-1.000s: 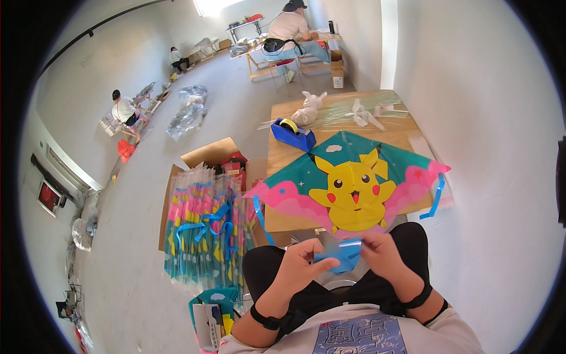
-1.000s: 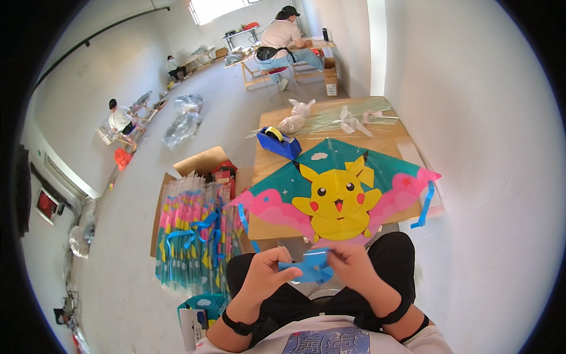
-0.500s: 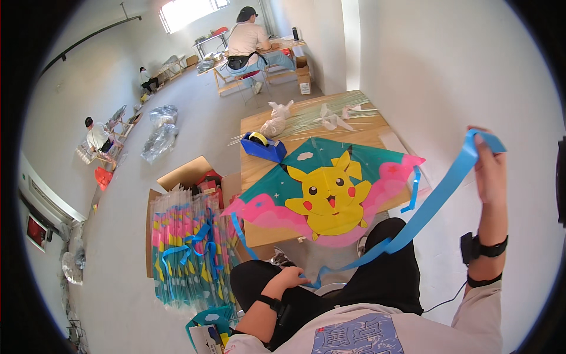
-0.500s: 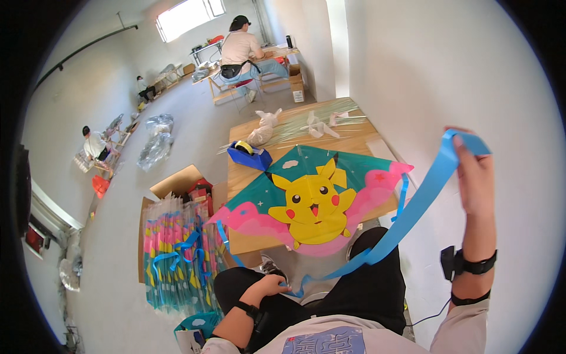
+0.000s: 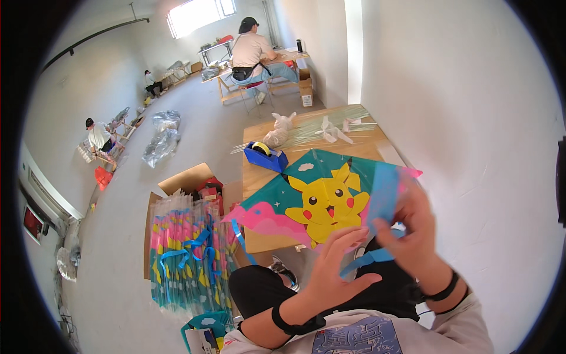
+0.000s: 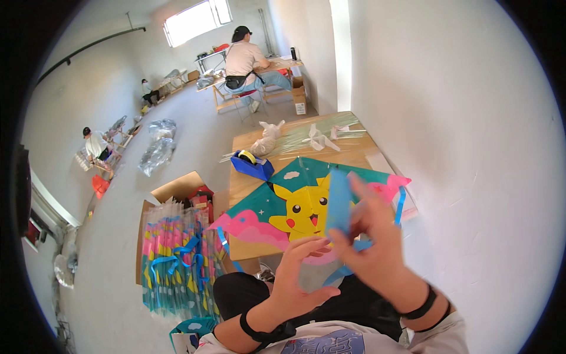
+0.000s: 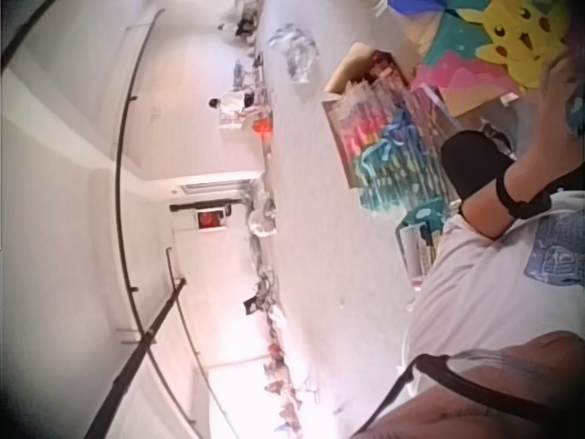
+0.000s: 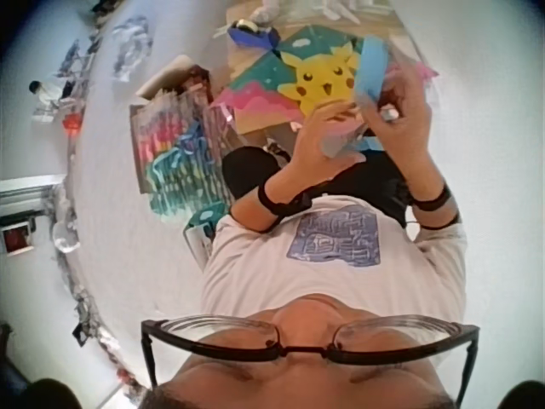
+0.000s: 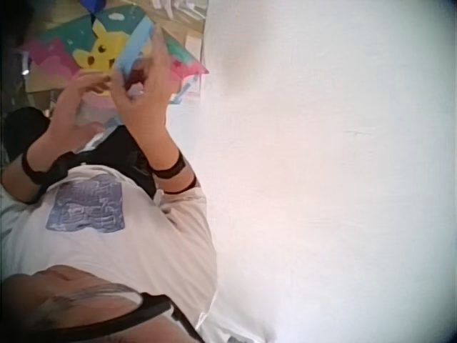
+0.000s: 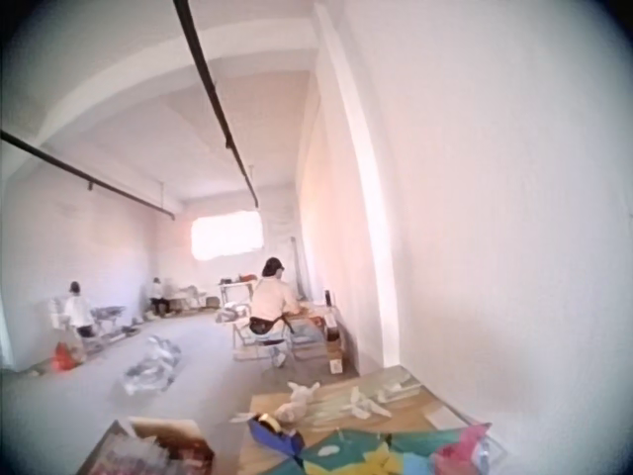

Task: Assembling a kite by attaching ribbons and strings to the main kite body.

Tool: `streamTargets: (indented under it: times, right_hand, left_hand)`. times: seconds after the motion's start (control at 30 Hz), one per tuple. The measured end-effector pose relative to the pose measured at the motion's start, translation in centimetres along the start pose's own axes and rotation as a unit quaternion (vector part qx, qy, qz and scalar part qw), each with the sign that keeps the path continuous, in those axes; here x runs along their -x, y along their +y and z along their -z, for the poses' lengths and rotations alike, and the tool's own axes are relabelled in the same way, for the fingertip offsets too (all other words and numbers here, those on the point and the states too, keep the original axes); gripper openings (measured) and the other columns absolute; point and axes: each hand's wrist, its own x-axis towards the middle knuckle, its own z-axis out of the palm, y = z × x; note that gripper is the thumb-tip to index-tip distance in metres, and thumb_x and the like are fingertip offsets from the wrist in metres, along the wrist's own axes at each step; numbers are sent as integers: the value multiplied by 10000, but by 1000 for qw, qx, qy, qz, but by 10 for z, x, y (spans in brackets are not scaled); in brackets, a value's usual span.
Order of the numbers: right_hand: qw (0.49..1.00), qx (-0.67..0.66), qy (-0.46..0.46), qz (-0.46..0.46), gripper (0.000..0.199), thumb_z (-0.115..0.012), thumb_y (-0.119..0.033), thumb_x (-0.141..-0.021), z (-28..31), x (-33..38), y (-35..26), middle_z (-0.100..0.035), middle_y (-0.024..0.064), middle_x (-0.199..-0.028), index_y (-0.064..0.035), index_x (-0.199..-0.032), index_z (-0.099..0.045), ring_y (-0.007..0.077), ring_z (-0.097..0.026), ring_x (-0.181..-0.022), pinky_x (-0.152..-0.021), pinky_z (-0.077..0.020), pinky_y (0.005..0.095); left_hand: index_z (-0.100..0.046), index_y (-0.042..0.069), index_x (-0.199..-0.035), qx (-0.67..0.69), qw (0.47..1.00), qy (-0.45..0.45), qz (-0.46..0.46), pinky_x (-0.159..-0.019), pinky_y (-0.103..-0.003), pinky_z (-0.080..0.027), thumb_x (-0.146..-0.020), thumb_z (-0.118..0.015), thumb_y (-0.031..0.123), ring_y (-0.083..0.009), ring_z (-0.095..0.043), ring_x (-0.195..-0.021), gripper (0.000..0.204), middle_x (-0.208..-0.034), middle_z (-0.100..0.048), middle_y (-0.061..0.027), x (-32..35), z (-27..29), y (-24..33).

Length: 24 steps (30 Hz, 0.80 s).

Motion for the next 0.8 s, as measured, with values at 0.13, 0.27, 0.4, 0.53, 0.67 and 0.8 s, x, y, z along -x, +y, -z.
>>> streamTargets:
  times: [0.13, 0.27, 0.4, 0.53, 0.67, 0.8]
  right_hand:
    - [969, 201, -67, 126, 727, -757, -35, -772, -31, 20, 9, -612, 79, -881, 6, -1418, -426, 217, -619, -679, -634, -512, 317]
    - [954, 174, -127, 211, 782, -781, -101, -748, -49, 28, 31, -620, 77, -859, 17, -1428, -415, 265, -603, -717, -660, -507, 347]
    - [977, 84, -182, 78, 748, -772, -111, -784, -53, 37, 40, -632, 75, -900, -17, -1437, -418, 241, -622, -799, -723, -509, 333]
    - [989, 13, -133, -66, 559, -771, -123, -813, -51, 44, 47, -657, 53, -909, -37, -1312, -535, 183, -635, -814, -757, -508, 302]
    - [942, -162, -195, -219, 309, -784, -162, -832, -55, 48, 69, -687, 25, -922, -20, -1074, -653, 129, -635, -827, -775, -509, 285]
    - [902, -201, -221, -312, 238, -765, -172, -865, -55, 58, 86, -694, 24, -963, -13, -1013, -669, 92, -634, -859, -797, -505, 255]
  left_hand:
    - [-467, 15, -1357, 143, 982, 89, 89, -942, -344, -501, -781, -806, 41, -200, -622, -1053, 669, -1165, -612, -99, 8, -1, -7]
    - [-532, -10, -1296, 176, 965, 102, 165, -929, -309, -489, -861, -723, 10, -165, -621, -1045, 476, -1108, -654, -80, 30, 8, -25]
    - [-632, -29, -1170, 132, 945, 130, 270, -889, -271, -486, -927, -653, 25, -144, -633, -990, 250, -1118, -661, -83, 45, 21, -38]
    - [-677, -25, -1092, 130, 957, 133, 223, -833, -254, -490, -941, -635, 36, -132, -638, -909, 168, -1031, -682, -67, 43, 35, -49]
    - [-686, -25, -1056, 13, 970, 83, 226, -799, -253, -493, -919, -678, 69, -115, -635, -868, 166, -911, -686, -33, 34, 45, -47]
    - [-688, -19, -1015, -71, 971, 48, 222, -771, -261, -497, -885, -722, 81, -115, -628, -813, 167, -828, -658, -14, 28, 47, -43]
